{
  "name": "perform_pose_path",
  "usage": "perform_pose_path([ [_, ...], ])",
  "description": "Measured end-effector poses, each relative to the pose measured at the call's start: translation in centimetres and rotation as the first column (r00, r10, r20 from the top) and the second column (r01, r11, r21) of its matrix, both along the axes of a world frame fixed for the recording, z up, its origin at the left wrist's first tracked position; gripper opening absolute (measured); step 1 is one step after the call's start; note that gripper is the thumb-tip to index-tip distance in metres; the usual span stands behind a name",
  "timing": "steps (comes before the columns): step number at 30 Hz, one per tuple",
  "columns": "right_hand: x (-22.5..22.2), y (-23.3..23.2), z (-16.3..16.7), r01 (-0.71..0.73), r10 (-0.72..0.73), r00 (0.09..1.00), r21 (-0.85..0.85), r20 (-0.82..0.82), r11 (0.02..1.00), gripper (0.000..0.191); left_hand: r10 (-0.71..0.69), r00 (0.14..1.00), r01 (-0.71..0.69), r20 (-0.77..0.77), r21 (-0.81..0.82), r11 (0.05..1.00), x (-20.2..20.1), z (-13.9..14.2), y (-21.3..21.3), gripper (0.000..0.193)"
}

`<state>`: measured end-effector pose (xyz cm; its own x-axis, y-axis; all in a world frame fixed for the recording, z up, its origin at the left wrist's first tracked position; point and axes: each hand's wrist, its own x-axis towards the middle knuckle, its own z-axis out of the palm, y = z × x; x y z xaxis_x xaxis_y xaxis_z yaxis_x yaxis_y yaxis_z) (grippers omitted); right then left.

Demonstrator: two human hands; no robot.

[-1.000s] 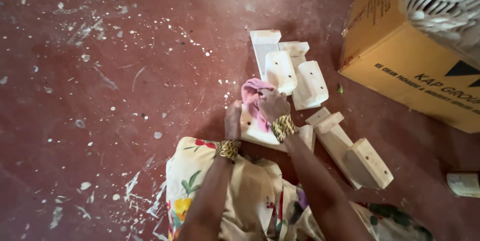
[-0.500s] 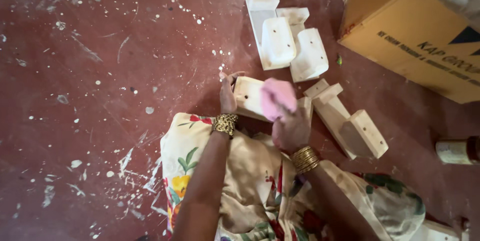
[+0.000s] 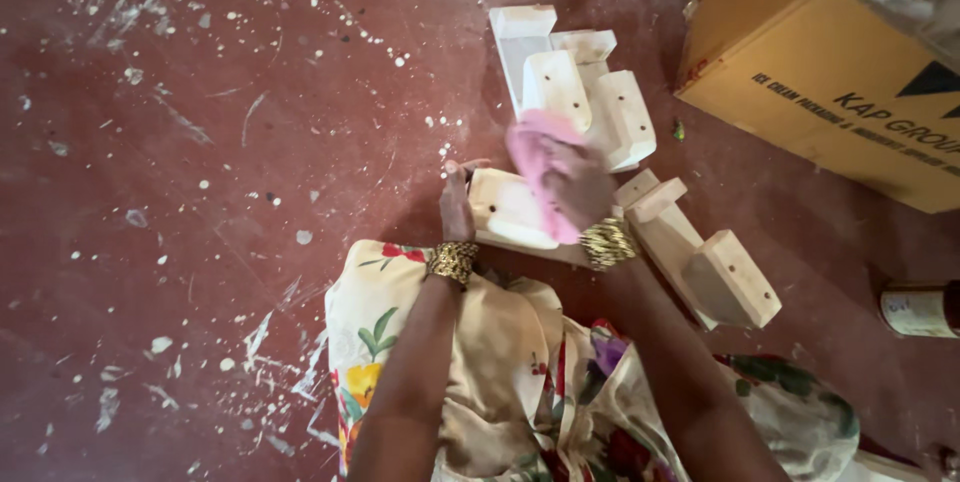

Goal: The person sits on the floor and wipes white foam pieces one at a time with a pink cloth, turning each piece to clean its surfaces and setting it aside with the finished pieces.

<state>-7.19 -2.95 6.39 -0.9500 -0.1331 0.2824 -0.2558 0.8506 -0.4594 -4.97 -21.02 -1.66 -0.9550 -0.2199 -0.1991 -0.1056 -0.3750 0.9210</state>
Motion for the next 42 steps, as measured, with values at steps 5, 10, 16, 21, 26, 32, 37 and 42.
perform_pose_path([
  [5,2.3,5.2,-2.5,0.014,0.007,0.959,-0.073,0.284,0.997,0.043,0.031,0.988,-0.017,0.15,-0.094,0.995,0.3,0.5,0.2,0.081],
  [10,5.8,4.5,-4.2,-0.149,0.124,0.988,0.339,0.094,0.929,0.058,0.028,0.998,-0.044,-0.062,-0.265,0.963,0.7,0.2,0.4,0.064],
  [16,9.1,2.6,-1.6,-0.222,0.111,0.962,0.483,0.248,0.847,0.055,0.046,0.996,-0.049,-0.072,-0.037,0.998,0.2,0.2,1.1,0.024],
  [21,15.0,1.0,-5.3,-0.188,0.217,0.975,0.696,0.047,0.693,0.051,0.052,0.995,-0.056,-0.085,-0.055,0.997,0.3,-0.4,1.2,0.026],
  [26,16.9,5.1,-4.3,-0.481,0.452,0.872,0.487,0.186,0.729,0.043,0.058,0.997,-0.065,-0.043,-0.169,0.984,0.6,-0.1,1.0,0.028],
  [32,12.9,8.4,2.8,-0.229,0.223,0.952,0.005,0.209,0.973,0.044,0.023,0.998,-0.034,-0.064,-0.179,0.983,0.6,0.6,0.7,0.035],
  [37,8.5,6.1,2.6,-0.033,-0.119,0.939,0.43,0.322,0.902,0.047,0.021,0.999,-0.032,-0.049,-0.247,0.969,0.8,0.2,0.9,0.04],
  [42,7.2,4.0,-1.7,-0.233,0.204,0.961,0.944,0.186,0.233,0.045,0.042,0.998,-0.046,-0.043,-0.076,0.996,0.6,0.1,1.2,0.037],
])
